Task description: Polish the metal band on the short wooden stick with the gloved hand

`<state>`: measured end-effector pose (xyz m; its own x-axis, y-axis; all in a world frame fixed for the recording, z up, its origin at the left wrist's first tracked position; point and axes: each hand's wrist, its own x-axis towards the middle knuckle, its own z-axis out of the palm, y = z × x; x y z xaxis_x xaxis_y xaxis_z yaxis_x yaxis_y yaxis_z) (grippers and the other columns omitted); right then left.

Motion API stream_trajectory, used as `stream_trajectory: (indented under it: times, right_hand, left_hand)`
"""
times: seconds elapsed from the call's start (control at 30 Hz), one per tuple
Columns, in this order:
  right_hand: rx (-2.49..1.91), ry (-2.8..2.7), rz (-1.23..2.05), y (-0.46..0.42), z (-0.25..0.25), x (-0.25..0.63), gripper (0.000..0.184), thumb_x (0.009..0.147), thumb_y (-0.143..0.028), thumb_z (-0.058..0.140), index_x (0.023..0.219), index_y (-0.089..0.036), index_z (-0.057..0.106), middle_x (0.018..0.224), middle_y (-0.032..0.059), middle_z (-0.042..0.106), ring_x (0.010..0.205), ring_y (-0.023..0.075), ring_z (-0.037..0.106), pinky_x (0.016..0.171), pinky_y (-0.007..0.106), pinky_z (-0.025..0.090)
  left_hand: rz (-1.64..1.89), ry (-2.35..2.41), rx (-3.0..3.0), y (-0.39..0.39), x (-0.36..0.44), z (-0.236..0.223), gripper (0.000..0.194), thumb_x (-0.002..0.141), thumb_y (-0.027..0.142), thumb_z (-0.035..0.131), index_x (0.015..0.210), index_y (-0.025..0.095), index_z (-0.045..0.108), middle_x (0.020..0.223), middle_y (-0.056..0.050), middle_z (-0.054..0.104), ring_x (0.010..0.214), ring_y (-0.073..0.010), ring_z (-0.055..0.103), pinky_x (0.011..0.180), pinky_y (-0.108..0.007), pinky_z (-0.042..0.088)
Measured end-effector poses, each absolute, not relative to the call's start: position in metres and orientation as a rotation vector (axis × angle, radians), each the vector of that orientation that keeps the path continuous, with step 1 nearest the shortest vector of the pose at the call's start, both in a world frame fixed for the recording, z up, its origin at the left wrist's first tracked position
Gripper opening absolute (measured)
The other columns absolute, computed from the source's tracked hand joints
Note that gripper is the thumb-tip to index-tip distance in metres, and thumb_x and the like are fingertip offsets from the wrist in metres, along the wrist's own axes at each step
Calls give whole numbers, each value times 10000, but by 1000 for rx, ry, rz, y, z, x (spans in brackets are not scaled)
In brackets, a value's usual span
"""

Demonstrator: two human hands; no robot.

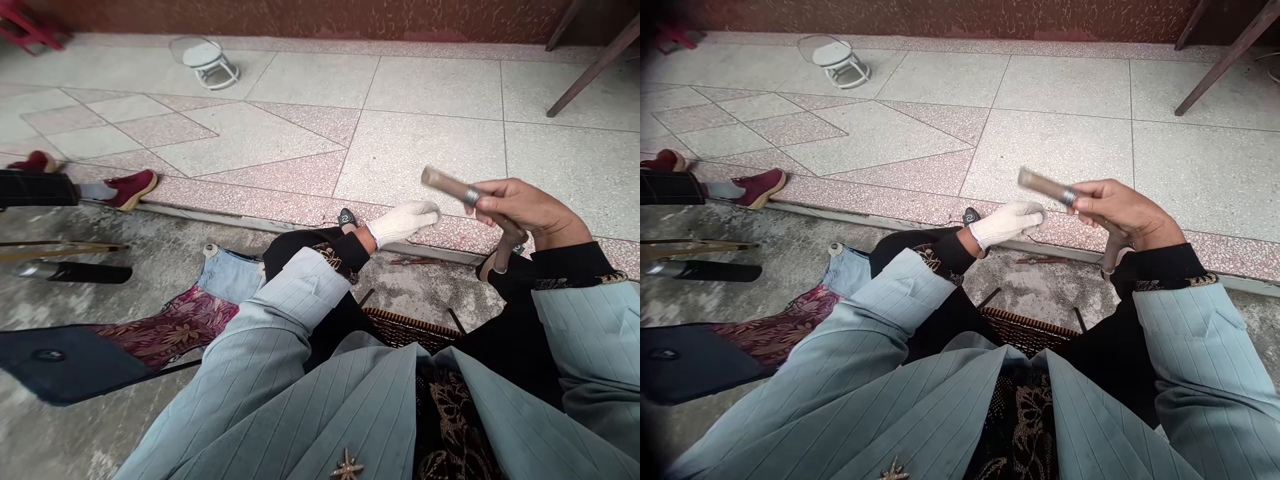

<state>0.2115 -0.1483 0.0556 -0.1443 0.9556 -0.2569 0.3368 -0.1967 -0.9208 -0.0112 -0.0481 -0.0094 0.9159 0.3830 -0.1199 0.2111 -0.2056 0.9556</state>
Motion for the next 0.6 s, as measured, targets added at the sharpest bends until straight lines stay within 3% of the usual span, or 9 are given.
stream_trajectory:
  times: [0.1,0.27,0.47,0.6]
  right_hand:
    - [-1522,-1203,1217,-144,49,213,261,809,-459,667,889,-211,685,775,33,617,552,103,472,506,267,397]
    - [-1714,-1139,1035,-134,33,213,269,820,-458,634,874,-196,669,714,39,583,549,125,475,510,292,395]
    - [-2197,-1609,707,-127,12,214,323,800,-410,617,1038,-215,717,767,52,631,653,186,542,598,329,376]
    - [-2254,-1955,841,-127,4,214,314,799,-415,610,1029,-240,734,874,74,681,775,230,588,656,338,392]
  left_hand:
    - [101,393,1755,-52,-9,-12,282,936,391,438,897,144,567,697,19,493,528,-59,397,494,-188,329]
    - [45,352,1949,-56,-8,-10,285,920,370,433,875,144,601,645,36,465,537,-74,384,542,-216,317]
    - [-1,223,2157,-56,-8,-1,266,887,315,459,801,145,644,726,-5,574,682,-117,493,701,-257,368]
    - [14,278,2140,-53,-13,3,280,898,324,432,866,149,649,810,-10,613,749,-123,526,738,-253,375]
